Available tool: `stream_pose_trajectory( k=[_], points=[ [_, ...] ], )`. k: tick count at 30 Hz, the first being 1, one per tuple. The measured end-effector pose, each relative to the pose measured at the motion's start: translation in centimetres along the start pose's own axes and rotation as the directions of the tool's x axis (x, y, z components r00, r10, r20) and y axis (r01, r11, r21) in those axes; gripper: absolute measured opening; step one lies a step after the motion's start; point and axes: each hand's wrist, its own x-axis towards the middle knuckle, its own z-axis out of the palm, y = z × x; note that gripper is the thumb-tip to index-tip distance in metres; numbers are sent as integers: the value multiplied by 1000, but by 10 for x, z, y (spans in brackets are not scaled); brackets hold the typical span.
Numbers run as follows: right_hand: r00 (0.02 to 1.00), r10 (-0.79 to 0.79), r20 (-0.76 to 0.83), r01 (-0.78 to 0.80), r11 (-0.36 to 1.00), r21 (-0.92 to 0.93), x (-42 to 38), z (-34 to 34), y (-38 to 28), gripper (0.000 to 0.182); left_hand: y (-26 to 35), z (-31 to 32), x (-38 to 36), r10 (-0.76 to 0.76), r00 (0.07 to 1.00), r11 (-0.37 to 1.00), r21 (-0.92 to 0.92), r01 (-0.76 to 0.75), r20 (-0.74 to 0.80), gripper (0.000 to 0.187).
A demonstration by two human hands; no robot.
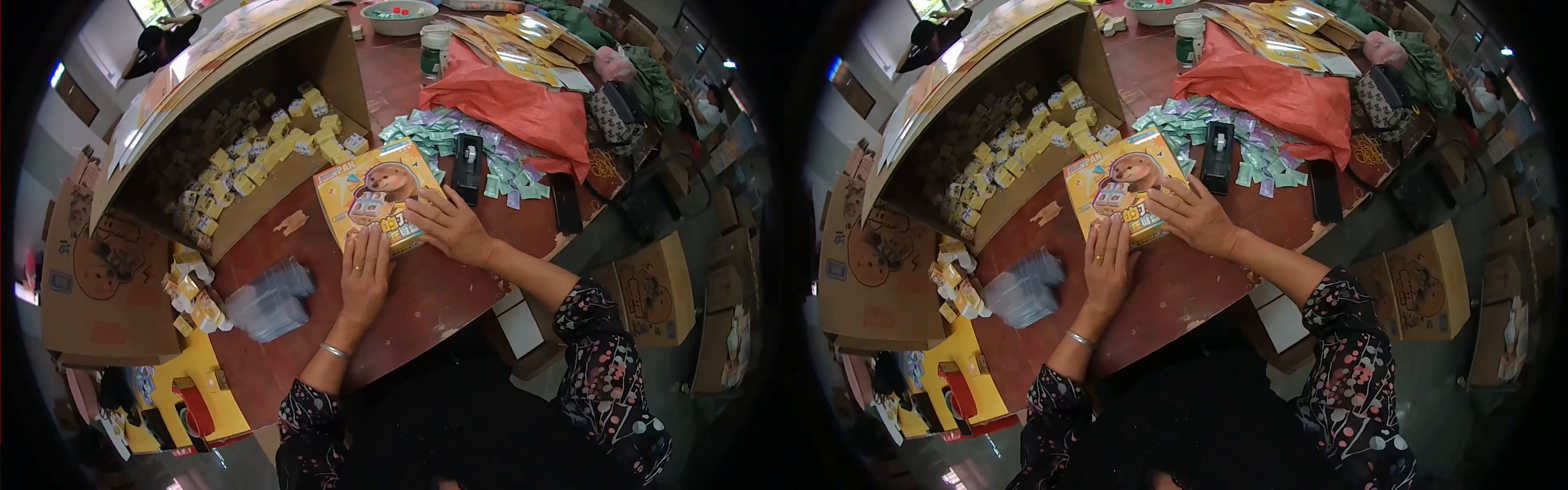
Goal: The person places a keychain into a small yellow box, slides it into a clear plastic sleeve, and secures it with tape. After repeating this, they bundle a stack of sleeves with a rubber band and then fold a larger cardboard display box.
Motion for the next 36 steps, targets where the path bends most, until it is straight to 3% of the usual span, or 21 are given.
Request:
stream_pose_trajectory(
  k=[3, 6, 7, 9, 11, 13, 16, 19, 25, 27, 31, 34, 36],
  points=[
    [999, 37, -10, -36, 996, 76, 1, -6, -4, 63, 2, 10, -2, -45, 996, 999, 4, 46, -76, 51],
    [932, 319, -173, -234, 894, 383, 4, -20, 1, 52, 0, 13, -1, -81, 988, 996, -35, 77, -128, 42],
    [811, 526, -256, -390, 813, 433, 1, -22, 15, 41, 1, 14, -1, -94, 987, 995, -45, 89, -134, 40],
    [367, 911, -191, -601, 388, 698, -6, -21, 51, 30, 3, 15, -3, -117, 984, 992, -57, 110, -132, 39],
    [282, 959, -16, -690, 214, 691, -24, -4, 80, 25, 3, 15, -1, -120, 985, 992, -58, 113, -128, 38],
    [264, 963, 55, -725, 161, 670, -39, 16, 95, 25, 3, 16, -3, -117, 984, 991, -74, 108, -132, 39],
    [319, 946, 57, -728, 206, 654, -42, 33, 92, 26, 2, 16, -3, -122, 983, 990, -83, 111, -140, 40],
    [166, 933, 321, -672, -131, 729, -32, 29, 85, 24, 4, 16, -2, -128, 982, 989, -90, 116, -141, 40],
    [49, 912, 408, -447, -345, 825, -13, 22, 73, 15, 4, 17, -3, -134, 979, 989, -84, 123, -152, 43],
    [79, 900, 429, -393, -368, 843, -12, 18, 70, 14, 5, 18, -4, -139, 979, 988, -85, 127, -150, 41],
    [110, 912, 396, -313, -346, 884, -18, 25, 57, 11, 5, 20, -4, -143, 977, 987, -94, 129, -160, 40],
    [132, 965, 228, -282, -184, 942, -17, 41, 38, 10, 4, 23, -5, -140, 974, 987, -106, 123, -176, 46],
    [106, 989, 103, -344, -61, 937, -20, 51, 29, 16, 3, 26, -6, -137, 973, 986, -117, 117, -187, 50]
  ],
)
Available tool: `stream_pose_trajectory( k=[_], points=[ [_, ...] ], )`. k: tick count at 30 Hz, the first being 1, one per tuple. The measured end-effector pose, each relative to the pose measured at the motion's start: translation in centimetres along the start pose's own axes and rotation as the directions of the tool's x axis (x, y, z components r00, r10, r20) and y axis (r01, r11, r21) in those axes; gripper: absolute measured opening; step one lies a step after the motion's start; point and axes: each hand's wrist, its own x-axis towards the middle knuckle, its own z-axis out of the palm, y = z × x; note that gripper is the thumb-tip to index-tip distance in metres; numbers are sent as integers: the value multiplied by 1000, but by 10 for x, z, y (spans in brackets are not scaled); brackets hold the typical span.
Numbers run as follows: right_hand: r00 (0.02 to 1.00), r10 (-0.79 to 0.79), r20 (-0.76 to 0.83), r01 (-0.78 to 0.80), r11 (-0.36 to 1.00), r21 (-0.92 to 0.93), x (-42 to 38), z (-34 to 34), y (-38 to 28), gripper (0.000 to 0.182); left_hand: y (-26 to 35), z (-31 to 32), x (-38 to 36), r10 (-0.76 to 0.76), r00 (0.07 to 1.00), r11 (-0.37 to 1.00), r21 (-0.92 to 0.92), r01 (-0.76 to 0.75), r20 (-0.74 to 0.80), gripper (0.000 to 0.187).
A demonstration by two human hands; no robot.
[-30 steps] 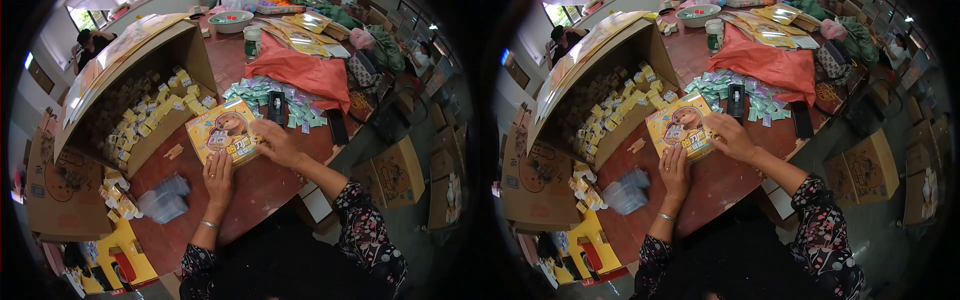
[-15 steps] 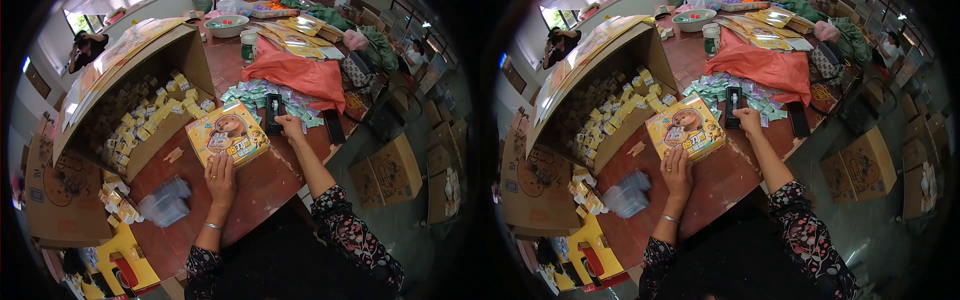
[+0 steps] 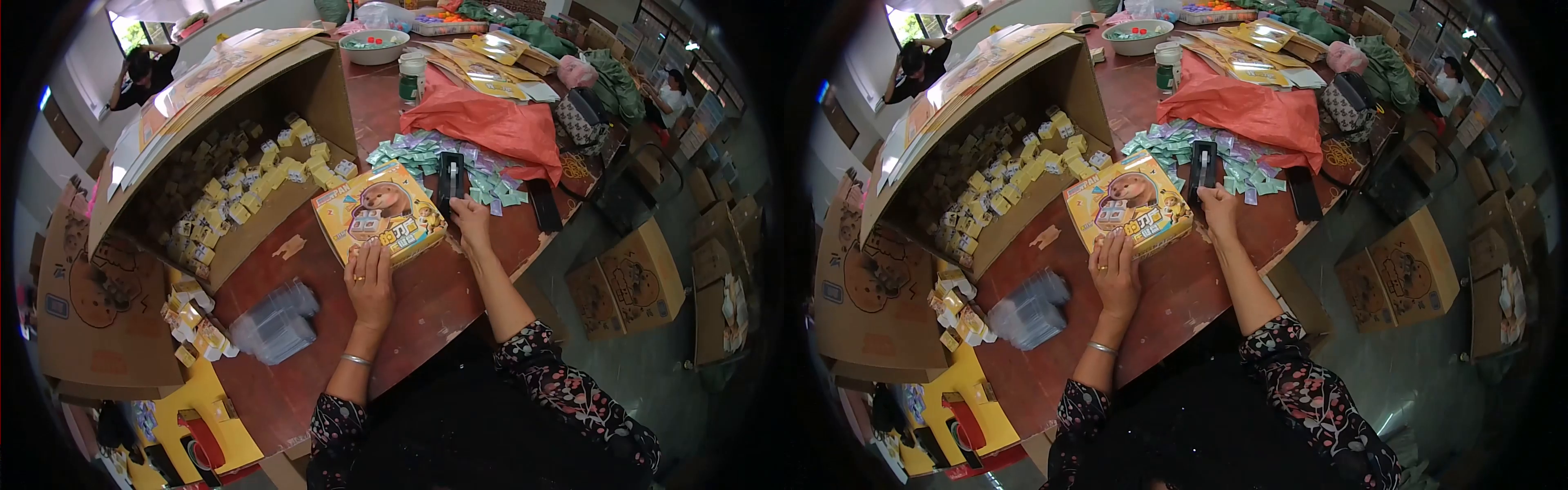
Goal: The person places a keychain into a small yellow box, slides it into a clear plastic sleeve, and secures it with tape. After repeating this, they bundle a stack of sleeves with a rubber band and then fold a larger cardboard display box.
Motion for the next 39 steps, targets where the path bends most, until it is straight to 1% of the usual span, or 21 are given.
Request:
stream_pose_trajectory(
  k=[2, 5, 8, 11, 14, 15, 16, 18, 19, 21, 22, 23, 24, 25, 28, 32, 39],
  points=[
    [996, -84, -15, 81, 989, -124, 5, -6, 20, 20, 0, 0, -1, 0, 1000, 1000, -11, 0, -5, 50],
    [992, -118, -33, 108, 968, -225, 5, -11, 29, 24, 0, -1, 0, -2, 1000, 1000, -15, 2, 6, 51],
    [983, -167, -77, 140, 953, -269, 11, -7, 29, 25, -1, 1, -1, -1, 1000, 1000, -22, 1, -5, 51],
    [960, -244, -139, 211, 953, -217, 13, -2, 34, 25, 0, 0, 0, -4, 1000, 1000, -22, 4, -3, 50],
    [993, -87, -82, 80, 993, -85, 15, -14, 38, 23, 2, -4, 3, -7, 1000, 1000, -6, 7, 10, 39],
    [998, -35, -59, 33, 999, -39, 15, -18, 38, 21, 2, -4, 4, -8, 1000, 1000, -7, 8, 8, 39],
    [990, -139, -9, 135, 975, -176, 12, -22, 32, 20, 3, -4, 5, -11, 1000, 1000, -6, 11, 5, 39],
    [943, -306, 128, 331, 845, -419, -7, -33, 18, 17, 3, -6, 3, -11, 1000, 1000, -7, 11, 7, 38],
    [917, -371, 150, 395, 778, -489, -40, -28, -15, 19, 2, -5, 4, -9, 1000, 1000, -7, 9, 1, 38],
    [877, -350, 330, 455, 825, -334, -84, -26, -23, 17, 1, -3, 3, -11, 1000, 1000, -16, 11, -9, 41],
    [930, -66, 361, 108, 989, -98, -111, -18, -31, 15, 0, -2, 3, -12, 1000, 1000, -23, 12, -14, 44],
    [900, -49, 432, 88, 994, -71, -121, -14, -23, 16, 1, 0, 2, -12, 1000, 999, -32, 11, -19, 48],
    [864, -36, 501, 66, 997, -43, -127, -11, -15, 16, 2, 1, 2, -11, 1000, 1000, -29, 10, -13, 48],
    [854, 5, 521, 39, 997, -73, -129, -6, -11, 16, 2, 1, 2, -10, 1000, 1000, -23, 9, -10, 48],
    [841, 57, 538, -1, 995, -103, -125, 7, 4, 16, 1, -1, 2, -8, 1000, 1000, -23, 8, -10, 47],
    [839, 97, 535, -18, 988, -152, -121, 12, 7, 16, 1, -2, 3, -16, 1000, 1000, -23, 16, -10, 46],
    [879, 157, 450, -52, 970, -236, -118, 21, 13, 15, 1, -1, 2, -20, 1000, 1000, -18, 20, 6, 45]
  ],
)
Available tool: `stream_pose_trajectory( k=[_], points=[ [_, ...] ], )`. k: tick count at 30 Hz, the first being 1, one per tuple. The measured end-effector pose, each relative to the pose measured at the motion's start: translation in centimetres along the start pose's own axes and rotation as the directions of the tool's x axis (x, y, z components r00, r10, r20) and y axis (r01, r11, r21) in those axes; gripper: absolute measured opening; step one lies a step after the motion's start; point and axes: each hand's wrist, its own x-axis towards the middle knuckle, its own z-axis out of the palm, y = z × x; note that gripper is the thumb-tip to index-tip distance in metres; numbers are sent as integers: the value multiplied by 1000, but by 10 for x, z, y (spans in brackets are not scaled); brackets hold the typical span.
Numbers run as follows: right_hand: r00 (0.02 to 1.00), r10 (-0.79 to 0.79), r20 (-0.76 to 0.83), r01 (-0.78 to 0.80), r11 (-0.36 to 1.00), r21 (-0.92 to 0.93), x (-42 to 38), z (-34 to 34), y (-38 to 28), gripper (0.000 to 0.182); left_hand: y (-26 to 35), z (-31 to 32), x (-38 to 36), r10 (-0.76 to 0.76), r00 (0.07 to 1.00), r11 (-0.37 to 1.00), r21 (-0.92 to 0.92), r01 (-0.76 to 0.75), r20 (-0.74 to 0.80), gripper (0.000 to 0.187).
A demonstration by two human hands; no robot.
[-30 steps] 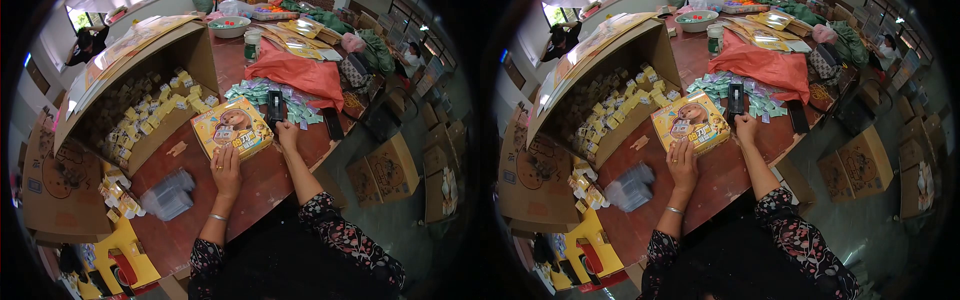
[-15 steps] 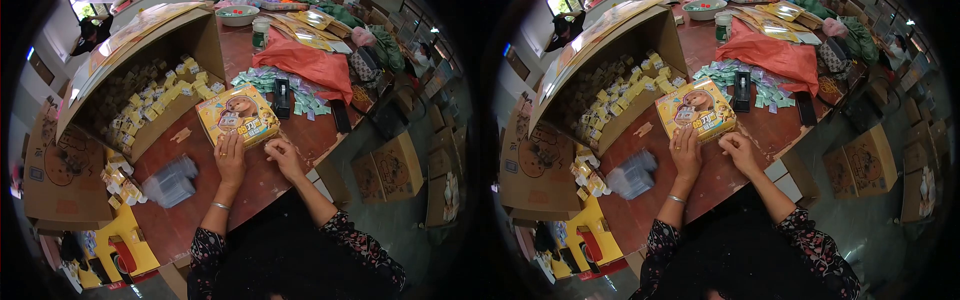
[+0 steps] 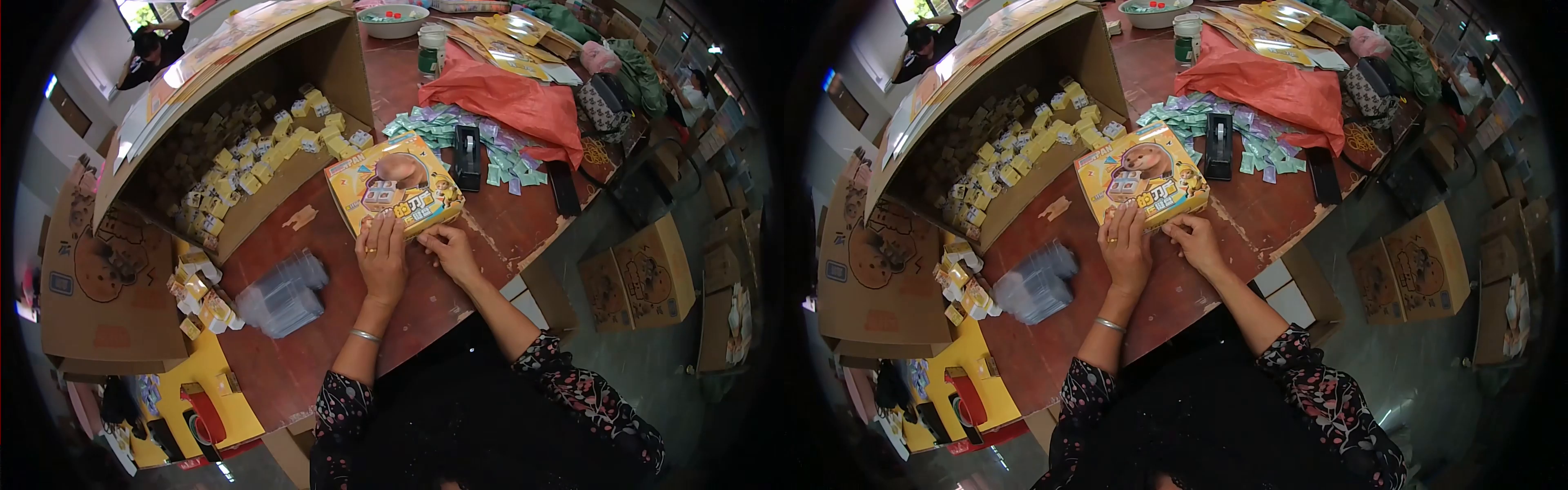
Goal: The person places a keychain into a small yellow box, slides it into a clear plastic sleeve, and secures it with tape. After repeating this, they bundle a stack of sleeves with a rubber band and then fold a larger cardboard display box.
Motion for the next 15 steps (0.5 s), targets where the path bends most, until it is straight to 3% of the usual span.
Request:
stream_pose_trajectory(
  k=[10, 15],
  points=[
    [991, 40, -126, -48, 997, -60, 2, 9, -11, 20, 0, 1, -1, 0, 1000, 1000, 13, 0, -1, 46],
    [983, 61, -176, -110, 953, -284, -3, 8, -27, 26, 0, 1, -1, 2, 1000, 1000, 16, -2, -1, 48]
  ],
)
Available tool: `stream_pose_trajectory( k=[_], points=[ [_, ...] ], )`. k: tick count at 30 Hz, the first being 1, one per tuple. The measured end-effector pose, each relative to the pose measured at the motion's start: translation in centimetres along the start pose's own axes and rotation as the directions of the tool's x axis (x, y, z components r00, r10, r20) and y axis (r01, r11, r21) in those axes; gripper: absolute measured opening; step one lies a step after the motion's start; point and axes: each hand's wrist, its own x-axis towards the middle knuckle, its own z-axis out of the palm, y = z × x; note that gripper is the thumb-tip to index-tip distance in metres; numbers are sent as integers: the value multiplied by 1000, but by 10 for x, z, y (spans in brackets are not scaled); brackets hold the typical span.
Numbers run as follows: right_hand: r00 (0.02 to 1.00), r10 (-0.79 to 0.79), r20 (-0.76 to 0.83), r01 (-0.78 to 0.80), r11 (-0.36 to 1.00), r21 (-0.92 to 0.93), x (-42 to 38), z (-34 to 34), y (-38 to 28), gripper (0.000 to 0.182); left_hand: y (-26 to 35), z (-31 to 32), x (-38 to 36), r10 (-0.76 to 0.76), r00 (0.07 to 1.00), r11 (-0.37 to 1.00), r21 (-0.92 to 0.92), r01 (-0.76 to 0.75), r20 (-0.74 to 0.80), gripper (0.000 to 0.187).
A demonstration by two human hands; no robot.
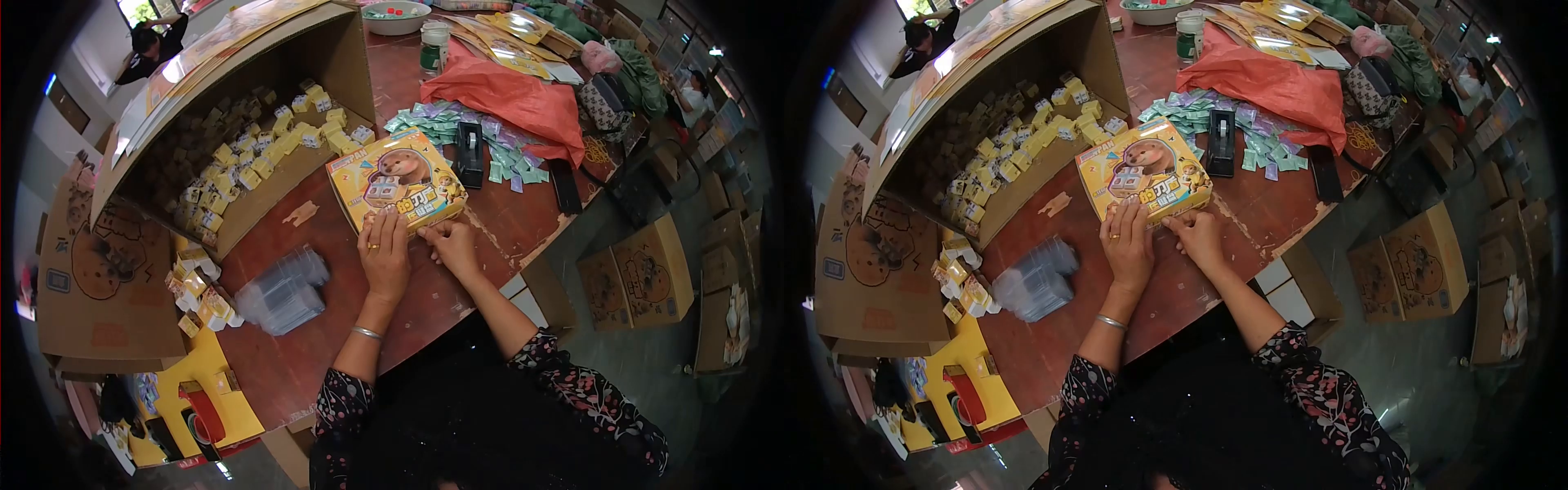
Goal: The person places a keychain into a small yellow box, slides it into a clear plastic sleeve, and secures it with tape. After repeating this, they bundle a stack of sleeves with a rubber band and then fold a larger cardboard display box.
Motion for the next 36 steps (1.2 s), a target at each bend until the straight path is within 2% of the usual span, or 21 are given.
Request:
stream_pose_trajectory(
  k=[1, 3, 5, 7, 10, 16, 19, 21, 22, 25, 27, 28, 29, 31, 32, 35, 36],
  points=[
    [1000, -5, -7, 5, 999, -51, 1, -2, -2, 28, 0, 0, 0, -1, 1000, 1000, -5, 1, 0, 48],
    [972, -229, -45, 213, 951, -224, 10, -8, 5, 34, 1, -1, 0, -5, 1000, 1000, -6, 5, 1, 44],
    [916, -398, -51, 349, 853, -387, 16, -10, 16, 39, 3, -4, 2, -13, 1000, 1000, 4, 13, 4, 37],
    [858, -512, -42, 414, 737, -534, 16, -11, 20, 44, 1, -1, 0, 1, 1000, 1000, 3, -1, -3, 44],
    [887, -461, -21, 353, 707, -613, 17, -12, 21, 46, -1, 1, 0, 11, 1000, 1000, 4, -11, -3, 48],
    [887, -437, 152, 395, 544, -741, 14, -25, 11, 40, -1, -1, 0, 17, 1000, 1000, -5, -17, 5, 48],
    [928, -367, -61, 300, 835, -461, -3, -60, -19, 39, -2, -7, 3, 13, 999, 1000, -18, -13, 41, 47],
    [927, -296, -230, 246, 943, -224, 14, -80, -3, 42, 0, -26, 12, -3, 992, 995, -100, 16, 130, 47],
    [963, -210, -171, 212, 977, -6, 17, -86, 1, 47, -6, -32, 21, 22, 992, 994, -106, -9, 124, 48],
    [998, -59, 17, 58, 998, 36, 25, -88, 23, 51, -38, -37, 71, -151, 982, 976, -143, 166, 114, 49],
    [997, -7, 80, 0, 996, 89, 33, -78, 28, 60, -61, -25, 109, -215, 967, 973, -57, 225, 139, 51],
    [992, 43, 120, -59, 989, 133, 39, -74, 29, 62, -73, -14, 121, -230, 957, 973, 54, 224, 179, 59],
    [983, 87, 159, -115, 977, 178, 44, -70, 27, 64, -82, -7, 131, -310, 901, 948, 34, 315, 304, 61],
    [975, 126, 184, -167, 959, 228, 43, -64, 19, 67, -93, 6, 146, -427, 723, 871, 33, 490, 543, 66],
    [969, 151, 195, -198, 947, 251, 39, -63, 18, 68, -95, 11, 141, -354, 743, 910, 27, 414, 568, 68],
    [968, 174, 182, -217, 944, 248, 11, -79, 27, 66, -66, -12, 124, -293, 763, 946, 61, 318, 576, 65],
    [965, 195, 175, -234, 942, 239, -6, -86, 33, 65, -56, -18, 105, -236, 823, 965, 21, 263, 517, 63]
  ],
)
